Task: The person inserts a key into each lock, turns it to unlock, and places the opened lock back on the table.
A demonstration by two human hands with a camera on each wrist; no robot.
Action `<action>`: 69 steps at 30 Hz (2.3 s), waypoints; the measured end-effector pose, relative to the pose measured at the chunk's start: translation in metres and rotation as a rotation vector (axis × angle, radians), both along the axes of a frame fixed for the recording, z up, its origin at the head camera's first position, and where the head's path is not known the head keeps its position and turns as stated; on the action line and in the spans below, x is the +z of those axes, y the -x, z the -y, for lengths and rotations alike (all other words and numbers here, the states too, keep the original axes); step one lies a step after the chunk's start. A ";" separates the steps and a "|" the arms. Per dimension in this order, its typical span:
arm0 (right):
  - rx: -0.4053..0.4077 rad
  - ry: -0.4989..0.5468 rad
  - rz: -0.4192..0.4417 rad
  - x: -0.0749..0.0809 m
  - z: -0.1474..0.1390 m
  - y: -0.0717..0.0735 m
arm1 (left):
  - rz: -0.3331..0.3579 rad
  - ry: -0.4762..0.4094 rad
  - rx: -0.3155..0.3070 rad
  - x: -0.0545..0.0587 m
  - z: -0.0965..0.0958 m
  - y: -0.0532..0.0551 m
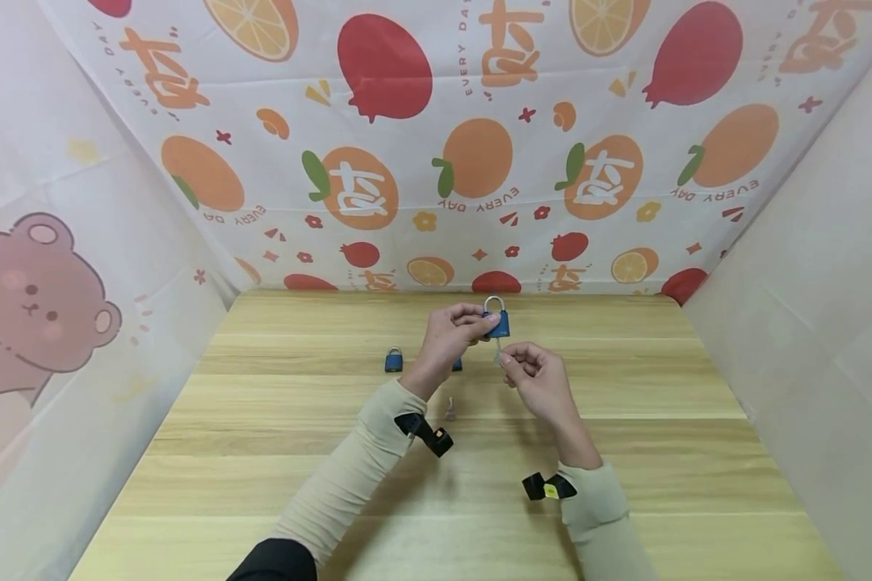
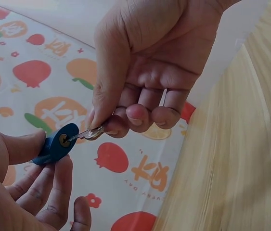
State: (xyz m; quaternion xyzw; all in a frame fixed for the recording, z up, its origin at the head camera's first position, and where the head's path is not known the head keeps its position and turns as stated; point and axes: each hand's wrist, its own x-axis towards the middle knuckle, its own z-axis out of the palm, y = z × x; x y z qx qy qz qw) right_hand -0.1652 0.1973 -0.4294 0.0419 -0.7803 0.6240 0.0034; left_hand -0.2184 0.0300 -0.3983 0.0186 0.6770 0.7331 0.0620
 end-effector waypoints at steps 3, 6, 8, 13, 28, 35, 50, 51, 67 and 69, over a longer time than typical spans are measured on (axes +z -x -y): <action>0.000 0.008 0.000 -0.001 -0.001 0.000 | 0.005 0.006 -0.001 0.000 -0.001 0.000; -0.006 0.021 0.001 -0.002 -0.001 0.001 | 0.010 0.010 -0.005 -0.001 -0.003 0.001; -0.011 0.028 -0.002 -0.003 -0.002 0.001 | 0.011 0.009 -0.008 -0.001 -0.003 0.001; -0.019 0.027 -0.013 -0.004 -0.002 0.002 | 0.012 0.008 -0.015 -0.002 -0.004 0.001; -0.126 0.064 0.039 0.002 0.005 0.004 | -0.012 -0.010 -0.011 0.003 -0.004 -0.002; -0.169 0.121 0.044 0.000 0.008 0.004 | -0.008 0.008 -0.008 0.002 -0.003 -0.002; -0.234 0.284 -0.040 -0.003 0.010 0.006 | -0.027 0.010 -0.011 0.002 -0.005 -0.002; -0.237 0.294 -0.046 -0.003 0.010 0.007 | -0.029 0.010 -0.011 0.001 -0.005 -0.002; -0.274 0.389 -0.137 -0.004 0.013 0.009 | -0.040 0.033 0.021 0.000 -0.010 -0.004; -0.285 0.390 -0.148 -0.003 0.014 0.009 | -0.044 0.039 0.021 0.000 -0.011 -0.004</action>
